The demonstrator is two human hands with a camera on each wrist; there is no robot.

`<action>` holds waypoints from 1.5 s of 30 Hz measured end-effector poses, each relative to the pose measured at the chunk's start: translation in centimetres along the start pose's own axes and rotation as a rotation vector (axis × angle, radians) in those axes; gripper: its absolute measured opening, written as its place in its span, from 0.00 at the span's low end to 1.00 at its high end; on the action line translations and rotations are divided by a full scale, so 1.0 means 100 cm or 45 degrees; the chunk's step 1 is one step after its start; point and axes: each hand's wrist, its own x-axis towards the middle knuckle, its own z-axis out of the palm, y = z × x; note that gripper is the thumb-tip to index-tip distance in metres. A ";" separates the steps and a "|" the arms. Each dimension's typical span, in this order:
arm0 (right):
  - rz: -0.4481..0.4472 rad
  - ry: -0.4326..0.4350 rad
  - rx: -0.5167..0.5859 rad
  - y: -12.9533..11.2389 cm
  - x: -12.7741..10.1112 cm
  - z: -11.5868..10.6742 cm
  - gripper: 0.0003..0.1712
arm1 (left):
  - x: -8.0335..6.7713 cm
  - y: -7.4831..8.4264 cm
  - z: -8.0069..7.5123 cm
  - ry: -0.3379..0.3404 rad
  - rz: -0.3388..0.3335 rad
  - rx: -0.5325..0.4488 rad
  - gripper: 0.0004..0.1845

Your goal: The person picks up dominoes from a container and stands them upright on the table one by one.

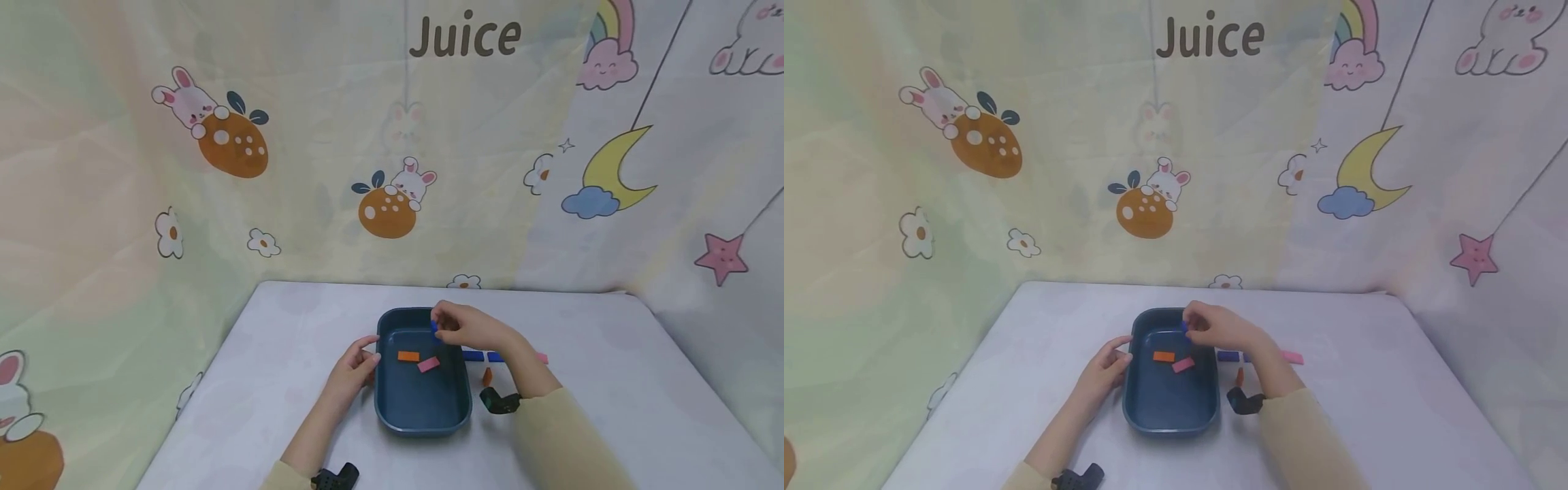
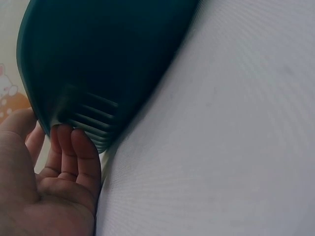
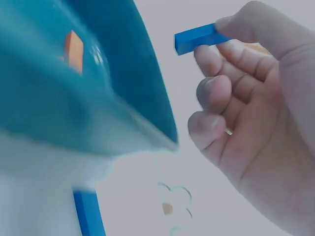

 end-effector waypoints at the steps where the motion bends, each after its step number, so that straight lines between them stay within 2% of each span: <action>1: 0.004 0.026 0.027 0.002 -0.006 -0.003 0.12 | 0.000 0.000 0.000 0.005 -0.005 -0.002 0.23; 5: 0.052 0.112 0.113 0.013 -0.032 -0.013 0.11 | -0.001 0.000 -0.001 0.010 -0.007 -0.002 0.23; 10: 0.069 0.177 0.121 0.031 -0.064 -0.015 0.12 | 0.000 -0.002 -0.002 0.014 -0.006 0.008 0.24; 15: 0.129 0.234 0.104 0.051 -0.092 -0.010 0.13 | 0.000 -0.004 -0.003 0.018 -0.004 0.014 0.24; 20: 0.211 0.270 0.094 0.072 -0.109 0.002 0.14 | 0.000 -0.004 -0.003 0.023 0.002 0.003 0.23; 27: 0.282 0.287 0.110 0.095 -0.121 0.016 0.15 | 0.001 -0.003 -0.002 0.017 0.007 -0.017 0.23; 37: 0.294 0.294 0.056 0.107 -0.126 0.022 0.15 | 0.003 -0.006 -0.001 0.005 0.005 -0.018 0.24; 45: 0.325 0.278 0.014 0.108 -0.125 0.023 0.14 | 0.002 -0.005 -0.001 0.007 0.016 0.002 0.23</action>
